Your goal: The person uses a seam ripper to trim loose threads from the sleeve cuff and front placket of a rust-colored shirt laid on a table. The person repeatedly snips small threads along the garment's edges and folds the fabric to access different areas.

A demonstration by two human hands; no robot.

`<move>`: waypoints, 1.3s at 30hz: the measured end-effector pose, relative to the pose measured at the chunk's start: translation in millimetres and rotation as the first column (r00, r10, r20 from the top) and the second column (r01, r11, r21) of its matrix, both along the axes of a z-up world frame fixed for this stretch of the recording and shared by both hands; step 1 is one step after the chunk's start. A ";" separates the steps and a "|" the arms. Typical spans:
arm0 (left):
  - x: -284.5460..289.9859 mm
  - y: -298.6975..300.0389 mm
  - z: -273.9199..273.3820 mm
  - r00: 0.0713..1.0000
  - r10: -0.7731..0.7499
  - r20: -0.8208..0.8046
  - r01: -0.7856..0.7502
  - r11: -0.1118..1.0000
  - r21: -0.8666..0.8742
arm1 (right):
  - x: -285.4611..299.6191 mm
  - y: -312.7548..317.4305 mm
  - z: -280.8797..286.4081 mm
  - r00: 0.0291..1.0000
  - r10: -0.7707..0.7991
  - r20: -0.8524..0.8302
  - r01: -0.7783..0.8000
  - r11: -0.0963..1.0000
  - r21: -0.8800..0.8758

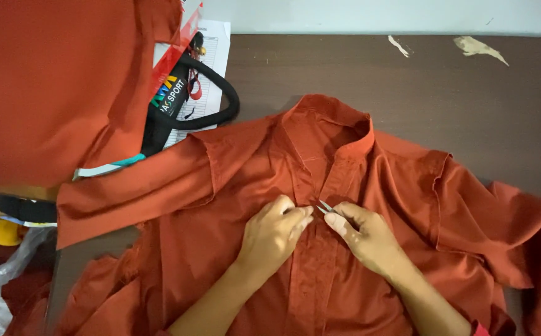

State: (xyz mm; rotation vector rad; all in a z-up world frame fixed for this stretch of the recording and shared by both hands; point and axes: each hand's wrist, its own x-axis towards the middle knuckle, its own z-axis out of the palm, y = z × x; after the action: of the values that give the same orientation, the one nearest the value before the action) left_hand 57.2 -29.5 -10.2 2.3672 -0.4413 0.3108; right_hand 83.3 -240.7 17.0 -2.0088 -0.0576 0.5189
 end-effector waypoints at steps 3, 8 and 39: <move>4.9 -4.0 4.1 0.996 0.081 0.032 -0.080 0.996 -0.025 | 0.1 4.4 6.8 1.000 0.002 -0.012 -0.003 0.999 -0.040; 9.6 0.7 0.2 0.987 0.077 -0.142 -0.097 0.985 -0.142 | -3.8 17.4 23.1 0.994 0.083 -0.073 -0.109 0.844 -0.525; 7.1 0.7 -4.3 0.945 0.245 -0.218 -0.287 0.938 -0.192 | 1.3 31.4 37.0 0.990 0.140 -0.011 -0.118 0.792 -0.599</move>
State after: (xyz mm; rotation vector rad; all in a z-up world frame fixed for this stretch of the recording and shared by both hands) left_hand 64.3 -28.8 -14.5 2.2088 0.0101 0.2385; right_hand 84.6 -209.3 54.0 -2.6537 -0.0562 0.6473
